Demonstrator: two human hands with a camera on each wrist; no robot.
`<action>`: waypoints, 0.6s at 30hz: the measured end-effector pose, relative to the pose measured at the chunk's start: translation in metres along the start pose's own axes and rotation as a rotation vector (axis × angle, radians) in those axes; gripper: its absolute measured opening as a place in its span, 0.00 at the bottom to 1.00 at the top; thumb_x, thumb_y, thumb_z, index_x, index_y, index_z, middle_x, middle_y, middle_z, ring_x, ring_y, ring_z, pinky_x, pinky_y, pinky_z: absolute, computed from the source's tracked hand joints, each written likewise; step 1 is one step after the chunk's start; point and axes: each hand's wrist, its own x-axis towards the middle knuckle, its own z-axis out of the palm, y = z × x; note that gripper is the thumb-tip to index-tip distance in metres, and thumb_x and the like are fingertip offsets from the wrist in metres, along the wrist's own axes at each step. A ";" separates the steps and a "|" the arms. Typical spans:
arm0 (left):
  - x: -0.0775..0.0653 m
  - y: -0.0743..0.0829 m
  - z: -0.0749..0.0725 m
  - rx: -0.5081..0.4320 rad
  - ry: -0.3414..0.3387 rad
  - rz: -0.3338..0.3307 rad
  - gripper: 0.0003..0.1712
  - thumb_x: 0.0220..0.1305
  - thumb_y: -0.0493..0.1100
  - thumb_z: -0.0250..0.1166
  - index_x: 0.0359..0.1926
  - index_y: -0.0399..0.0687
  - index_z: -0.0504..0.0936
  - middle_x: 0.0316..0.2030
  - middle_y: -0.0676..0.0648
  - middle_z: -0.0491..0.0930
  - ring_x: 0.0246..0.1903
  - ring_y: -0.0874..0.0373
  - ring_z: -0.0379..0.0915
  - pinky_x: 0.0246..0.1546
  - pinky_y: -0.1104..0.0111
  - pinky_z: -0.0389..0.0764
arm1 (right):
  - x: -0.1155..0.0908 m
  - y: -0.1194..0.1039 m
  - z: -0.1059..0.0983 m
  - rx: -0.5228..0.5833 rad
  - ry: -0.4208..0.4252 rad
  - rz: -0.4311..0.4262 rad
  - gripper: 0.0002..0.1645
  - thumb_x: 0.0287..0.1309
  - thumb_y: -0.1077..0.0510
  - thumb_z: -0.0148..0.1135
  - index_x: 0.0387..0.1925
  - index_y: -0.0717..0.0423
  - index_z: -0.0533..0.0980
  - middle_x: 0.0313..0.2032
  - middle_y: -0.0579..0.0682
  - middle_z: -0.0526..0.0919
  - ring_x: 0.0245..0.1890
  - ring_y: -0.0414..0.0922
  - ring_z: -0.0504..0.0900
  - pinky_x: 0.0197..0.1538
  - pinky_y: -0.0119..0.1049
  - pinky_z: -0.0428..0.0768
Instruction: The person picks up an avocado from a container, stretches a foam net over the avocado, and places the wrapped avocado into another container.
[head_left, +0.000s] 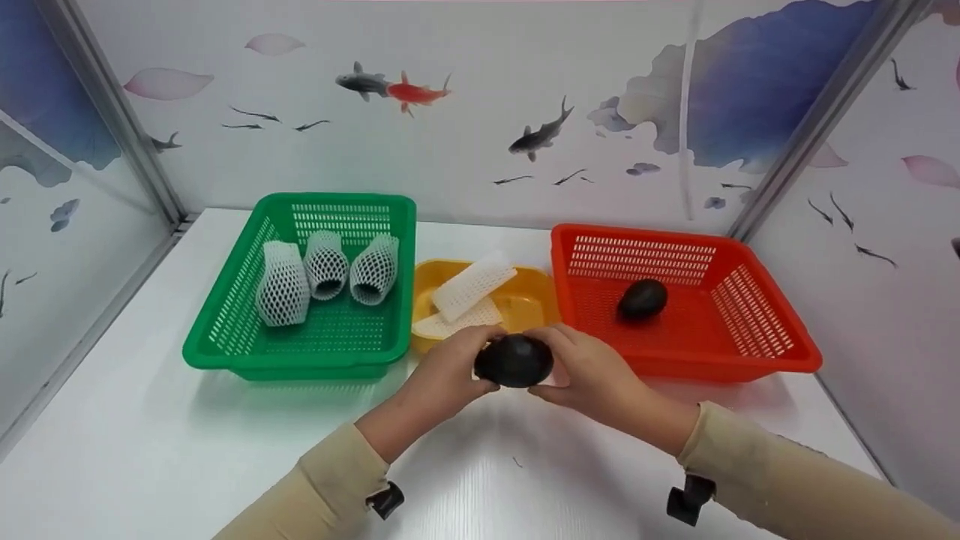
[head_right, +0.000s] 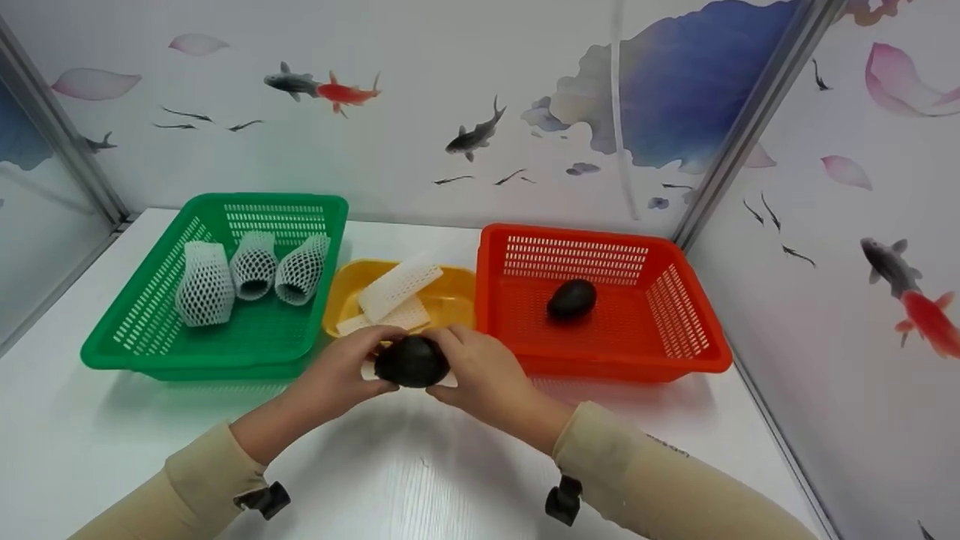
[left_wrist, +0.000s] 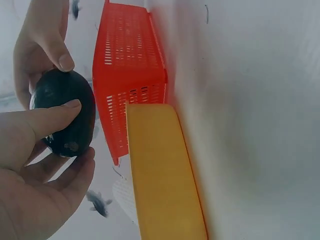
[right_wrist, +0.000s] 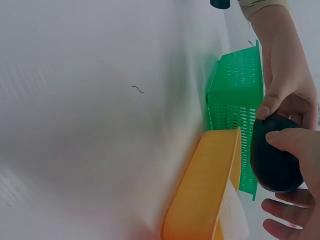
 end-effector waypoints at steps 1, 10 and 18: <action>-0.001 -0.001 0.001 0.013 -0.001 -0.005 0.34 0.51 0.36 0.76 0.59 0.49 0.74 0.53 0.50 0.76 0.54 0.55 0.70 0.58 0.61 0.72 | 0.000 0.000 0.002 0.000 -0.011 0.011 0.40 0.44 0.52 0.79 0.59 0.49 0.69 0.49 0.46 0.78 0.48 0.42 0.78 0.53 0.40 0.78; -0.006 -0.022 0.018 0.086 -0.049 -0.011 0.33 0.51 0.40 0.77 0.58 0.55 0.75 0.56 0.55 0.76 0.58 0.57 0.69 0.62 0.59 0.68 | -0.002 0.007 0.029 0.006 -0.120 0.025 0.43 0.42 0.55 0.81 0.59 0.47 0.67 0.51 0.47 0.80 0.49 0.45 0.79 0.55 0.44 0.77; 0.001 -0.035 0.027 0.061 -0.115 -0.042 0.31 0.51 0.32 0.75 0.57 0.51 0.77 0.54 0.52 0.77 0.56 0.55 0.70 0.61 0.58 0.68 | -0.005 0.013 0.042 0.008 -0.181 0.063 0.37 0.45 0.55 0.78 0.56 0.51 0.70 0.50 0.49 0.81 0.49 0.47 0.80 0.53 0.46 0.78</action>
